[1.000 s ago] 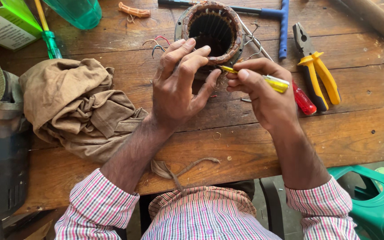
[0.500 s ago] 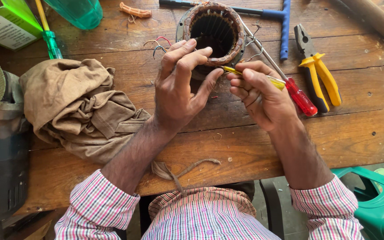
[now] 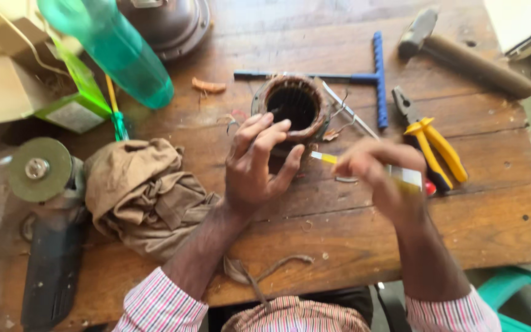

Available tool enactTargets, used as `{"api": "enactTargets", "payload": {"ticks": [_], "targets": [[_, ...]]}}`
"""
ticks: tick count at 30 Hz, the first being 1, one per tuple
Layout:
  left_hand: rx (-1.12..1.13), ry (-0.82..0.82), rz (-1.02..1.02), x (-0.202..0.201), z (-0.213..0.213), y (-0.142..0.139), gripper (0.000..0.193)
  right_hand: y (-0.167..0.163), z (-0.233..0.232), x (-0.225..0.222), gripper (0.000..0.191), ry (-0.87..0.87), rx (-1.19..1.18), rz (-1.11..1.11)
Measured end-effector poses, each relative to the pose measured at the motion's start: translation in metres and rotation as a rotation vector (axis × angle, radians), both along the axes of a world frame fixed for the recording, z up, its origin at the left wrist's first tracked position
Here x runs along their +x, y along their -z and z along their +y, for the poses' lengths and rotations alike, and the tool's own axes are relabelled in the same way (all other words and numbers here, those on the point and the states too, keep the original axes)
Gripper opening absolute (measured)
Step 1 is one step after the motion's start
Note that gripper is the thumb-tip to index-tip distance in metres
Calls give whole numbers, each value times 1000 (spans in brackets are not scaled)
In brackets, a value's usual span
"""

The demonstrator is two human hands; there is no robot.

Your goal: The person works on an electric motor stator on a wooden workbench, using a yellow utility knife to trim material around the slots while holding the stator steady. They then wind copper wire by hand around the stator, looping and tensioning the wire with both hands.

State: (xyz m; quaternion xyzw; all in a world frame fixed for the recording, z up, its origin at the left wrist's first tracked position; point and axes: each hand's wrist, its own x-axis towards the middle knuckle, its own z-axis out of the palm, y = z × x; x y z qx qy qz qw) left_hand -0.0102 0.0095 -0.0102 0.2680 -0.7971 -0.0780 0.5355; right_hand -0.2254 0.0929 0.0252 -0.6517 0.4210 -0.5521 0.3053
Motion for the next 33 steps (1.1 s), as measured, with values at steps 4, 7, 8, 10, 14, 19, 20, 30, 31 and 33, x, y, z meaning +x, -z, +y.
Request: {"api": "enactTargets", "payload": {"ticks": [4,7,8,10,14,19,20,30,31,33], "targets": [[-23,-16,-1,-4,-3,3,36,-78,23,17,27,11,-428,695],[-20,-2,12,-8,-3,9,34,-127,47,27,56,11,-389,1109],[-13,-12,2,-9,-2,10,34,-136,52,33,50,68,-416,1190],[1,-26,-13,-12,0,13,33,-147,61,46,38,186,-462,1357],[-15,-51,-12,-15,1,13,33,-157,57,51,20,273,-630,1490],[-28,-50,-5,-16,-3,11,32,-166,44,42,16,233,-672,1440],[-41,-49,-4,-18,-4,11,32,-167,42,43,12,144,-641,1435],[-53,-87,16,-25,-2,8,33,-165,29,56,10,-14,-520,1108],[-34,-105,20,-28,1,9,33,-161,25,53,11,-41,-462,1042],[-37,-154,80,-35,3,11,32,-148,18,41,14,-102,-261,872]]}}
